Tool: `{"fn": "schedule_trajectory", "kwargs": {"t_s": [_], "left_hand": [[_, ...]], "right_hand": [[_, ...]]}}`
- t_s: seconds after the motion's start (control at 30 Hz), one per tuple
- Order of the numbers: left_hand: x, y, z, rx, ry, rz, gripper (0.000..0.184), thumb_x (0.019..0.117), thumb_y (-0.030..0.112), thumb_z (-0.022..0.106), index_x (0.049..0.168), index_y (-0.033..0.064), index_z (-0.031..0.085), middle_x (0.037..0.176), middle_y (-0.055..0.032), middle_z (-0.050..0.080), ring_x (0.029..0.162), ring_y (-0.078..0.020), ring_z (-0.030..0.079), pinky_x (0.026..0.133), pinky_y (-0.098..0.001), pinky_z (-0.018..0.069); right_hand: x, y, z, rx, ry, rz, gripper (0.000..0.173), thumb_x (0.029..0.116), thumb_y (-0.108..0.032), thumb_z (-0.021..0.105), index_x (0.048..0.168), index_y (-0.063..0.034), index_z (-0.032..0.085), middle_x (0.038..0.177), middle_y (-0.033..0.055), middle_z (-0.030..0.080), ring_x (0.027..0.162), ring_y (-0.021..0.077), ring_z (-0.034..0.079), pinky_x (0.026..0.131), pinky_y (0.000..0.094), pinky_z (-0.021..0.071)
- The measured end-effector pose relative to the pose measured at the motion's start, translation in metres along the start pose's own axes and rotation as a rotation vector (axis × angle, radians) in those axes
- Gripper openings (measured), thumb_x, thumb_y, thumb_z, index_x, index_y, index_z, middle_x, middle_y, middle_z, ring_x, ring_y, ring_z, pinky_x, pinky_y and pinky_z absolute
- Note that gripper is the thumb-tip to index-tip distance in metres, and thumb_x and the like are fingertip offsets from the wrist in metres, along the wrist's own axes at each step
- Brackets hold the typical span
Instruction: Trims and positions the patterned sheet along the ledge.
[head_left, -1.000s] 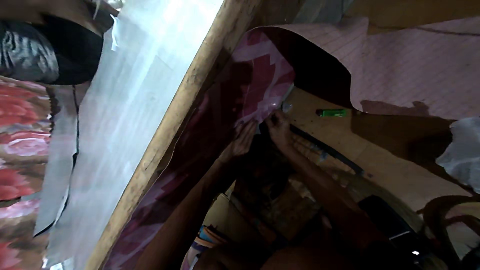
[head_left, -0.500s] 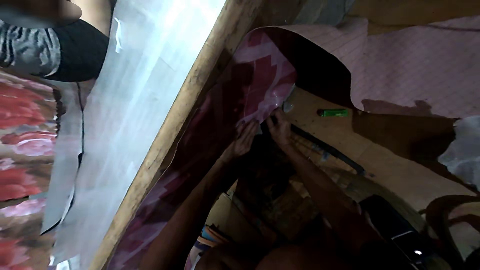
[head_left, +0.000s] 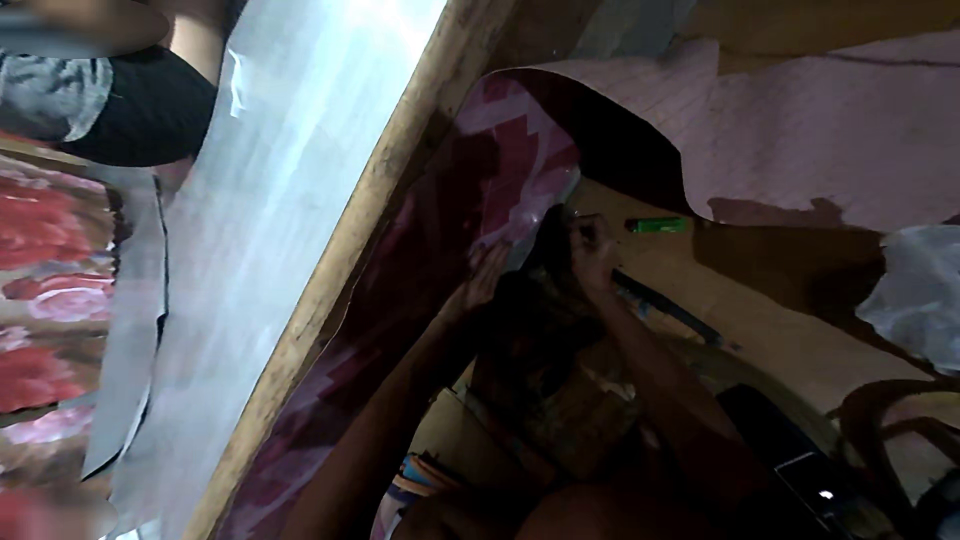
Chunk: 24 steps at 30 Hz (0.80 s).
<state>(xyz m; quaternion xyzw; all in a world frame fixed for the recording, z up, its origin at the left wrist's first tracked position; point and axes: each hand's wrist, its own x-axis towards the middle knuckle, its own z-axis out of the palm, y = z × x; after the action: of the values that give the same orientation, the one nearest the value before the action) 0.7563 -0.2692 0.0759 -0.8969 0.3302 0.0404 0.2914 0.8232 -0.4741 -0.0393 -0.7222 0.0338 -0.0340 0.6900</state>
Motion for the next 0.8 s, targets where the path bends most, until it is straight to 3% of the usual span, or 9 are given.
{"fn": "schedule_trajectory", "kwargs": {"t_s": [0.27, 0.37, 0.47, 0.63, 0.8], "left_hand": [[0.010, -0.003, -0.005, 0.065, -0.095, 0.046, 0.042, 0.1042, -0.003, 0.039, 0.144, -0.0122, 0.048, 0.164, -0.0192, 0.033, 0.154, -0.0274, 0.031, 0.123, -0.0511, 0.0233], [0.013, -0.006, -0.002, -0.127, -0.053, 0.000, 0.045, 0.1072, 0.009, 0.044, 0.148, -0.0101, 0.045, 0.163, -0.0183, 0.036, 0.153, -0.0271, 0.033, 0.125, -0.0495, 0.0214], [0.017, -0.007, 0.001, -0.322, -0.064, -0.051, 0.056, 0.1069, 0.019, 0.050, 0.154, -0.0075, 0.037, 0.165, -0.0183, 0.032, 0.155, -0.0285, 0.027, 0.126, -0.0485, 0.0166], [0.023, -0.007, -0.001, -0.291, -0.148, -0.051, 0.061, 0.1080, 0.023, 0.049, 0.158, -0.0064, 0.029, 0.167, -0.0187, 0.026, 0.157, -0.0277, 0.022, 0.126, -0.0490, 0.0132], [0.024, -0.008, 0.000, -0.385, -0.112, -0.075, 0.062, 0.1061, 0.022, 0.053, 0.157, -0.0060, 0.031, 0.167, -0.0172, 0.027, 0.157, -0.0269, 0.022, 0.127, -0.0461, 0.0142]], "right_hand": [[-0.006, -0.006, 0.005, 0.088, 0.002, -0.003, 0.017, 0.1024, -0.014, 0.061, 0.109, 0.0008, 0.065, 0.102, 0.0123, 0.067, 0.085, 0.0139, 0.067, 0.078, 0.0305, 0.0583], [-0.008, -0.008, 0.001, 0.117, -0.003, 0.016, 0.017, 0.1023, -0.015, 0.061, 0.111, -0.0003, 0.064, 0.103, 0.0109, 0.067, 0.086, 0.0125, 0.067, 0.078, 0.0294, 0.0585], [-0.011, -0.012, -0.003, 0.128, 0.015, 0.019, 0.017, 0.1018, -0.012, 0.062, 0.110, 0.0027, 0.063, 0.102, 0.0115, 0.067, 0.086, 0.0108, 0.066, 0.079, 0.0274, 0.0577], [-0.013, -0.011, -0.009, 0.190, 0.049, 0.061, 0.016, 0.1013, -0.013, 0.062, 0.111, 0.0004, 0.064, 0.103, 0.0088, 0.069, 0.090, 0.0098, 0.067, 0.083, 0.0289, 0.0581], [-0.013, -0.014, -0.008, 0.236, 0.083, 0.038, 0.014, 0.1002, -0.009, 0.062, 0.110, 0.0015, 0.063, 0.101, 0.0073, 0.069, 0.089, 0.0076, 0.067, 0.083, 0.0269, 0.0584]]}}
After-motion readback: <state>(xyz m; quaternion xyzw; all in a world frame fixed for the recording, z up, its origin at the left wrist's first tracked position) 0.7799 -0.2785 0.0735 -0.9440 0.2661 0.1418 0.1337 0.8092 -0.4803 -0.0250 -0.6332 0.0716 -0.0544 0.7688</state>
